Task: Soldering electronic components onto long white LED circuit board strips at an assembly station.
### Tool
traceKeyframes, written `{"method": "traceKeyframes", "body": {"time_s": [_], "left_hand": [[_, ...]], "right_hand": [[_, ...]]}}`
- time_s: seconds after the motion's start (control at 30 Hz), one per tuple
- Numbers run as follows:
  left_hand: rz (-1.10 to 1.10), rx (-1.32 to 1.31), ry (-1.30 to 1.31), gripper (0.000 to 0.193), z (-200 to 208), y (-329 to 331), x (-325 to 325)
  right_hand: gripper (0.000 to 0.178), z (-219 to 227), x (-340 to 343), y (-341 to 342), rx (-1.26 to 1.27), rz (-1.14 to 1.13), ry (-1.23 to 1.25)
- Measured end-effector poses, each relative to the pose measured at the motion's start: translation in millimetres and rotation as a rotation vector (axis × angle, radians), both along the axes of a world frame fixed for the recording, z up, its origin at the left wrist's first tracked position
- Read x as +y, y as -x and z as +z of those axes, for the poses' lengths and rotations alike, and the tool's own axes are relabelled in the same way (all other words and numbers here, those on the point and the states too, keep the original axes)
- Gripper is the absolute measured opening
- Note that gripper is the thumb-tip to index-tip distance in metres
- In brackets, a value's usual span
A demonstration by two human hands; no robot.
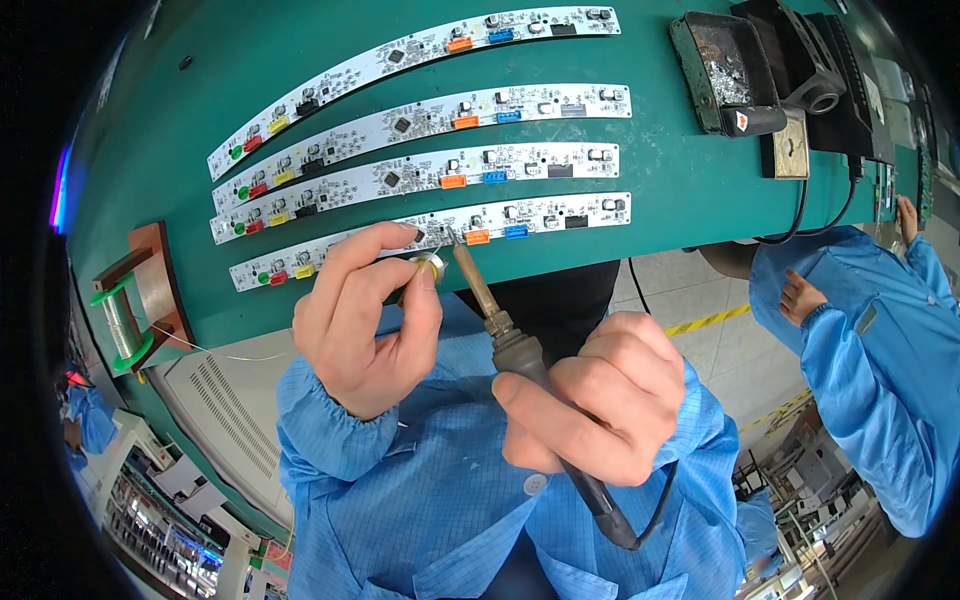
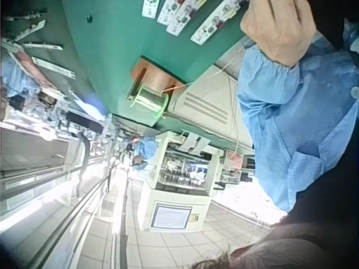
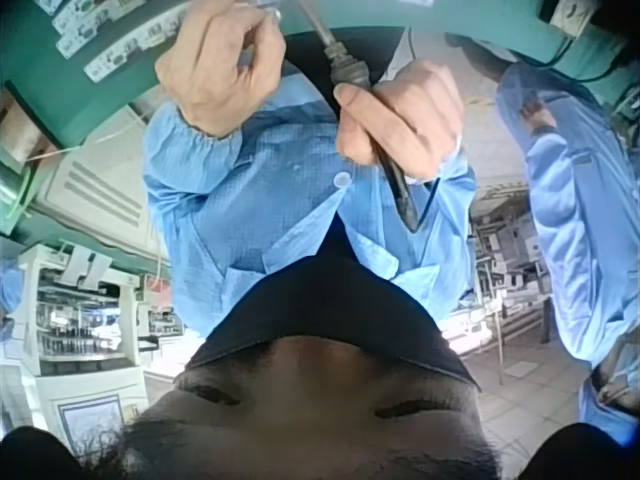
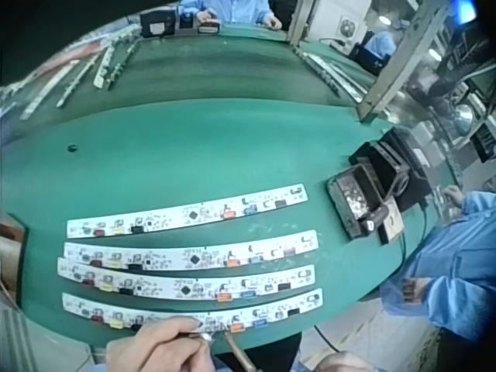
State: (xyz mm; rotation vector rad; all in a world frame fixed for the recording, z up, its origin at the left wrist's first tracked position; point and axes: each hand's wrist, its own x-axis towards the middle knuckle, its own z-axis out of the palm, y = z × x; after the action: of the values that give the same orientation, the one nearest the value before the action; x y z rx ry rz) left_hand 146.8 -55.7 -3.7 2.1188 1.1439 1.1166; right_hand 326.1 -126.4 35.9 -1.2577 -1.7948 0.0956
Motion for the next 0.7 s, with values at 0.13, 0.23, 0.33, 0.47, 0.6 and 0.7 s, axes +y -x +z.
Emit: {"method": "traceKeyframes", "body": {"time_s": [0.13, 0.23, 0.33, 0.47, 0.6, 0.7], "left_hand": [[-0.002, 0.007, 0.018, 0.021, 1.0, 0.1, 0.2], [-0.003, 0.023, -0.002, 0.021, 0.2, -0.5, 0.1], [-0.005, 0.018, -0.022, 0.020, -2.2, -0.9, 0.8], [-0.014, 0.031, -0.034, 0.020, -3.3, -0.4, 0.8], [-0.018, 0.027, -0.057, 0.019, -3.5, -0.9, 1.1], [-0.014, 0.034, -0.062, 0.018, -4.0, -1.4, 0.9]], "right_hand": [[0.024, -4.3, 3.3, 5.4, 0.008, -0.043, -0.008], [0.025, -4.8, 2.9, 8.0, 0.020, -0.058, -0.011], [0.026, -4.3, 2.3, 8.6, 0.012, -0.058, 0.010], [0.027, -4.4, 2.5, 8.7, 0.007, -0.053, 0.004], [0.027, -5.1, 2.1, 7.0, 0.010, -0.042, -0.004], [0.028, -5.8, 0.3, 5.7, -0.001, -0.035, -0.002]]}}
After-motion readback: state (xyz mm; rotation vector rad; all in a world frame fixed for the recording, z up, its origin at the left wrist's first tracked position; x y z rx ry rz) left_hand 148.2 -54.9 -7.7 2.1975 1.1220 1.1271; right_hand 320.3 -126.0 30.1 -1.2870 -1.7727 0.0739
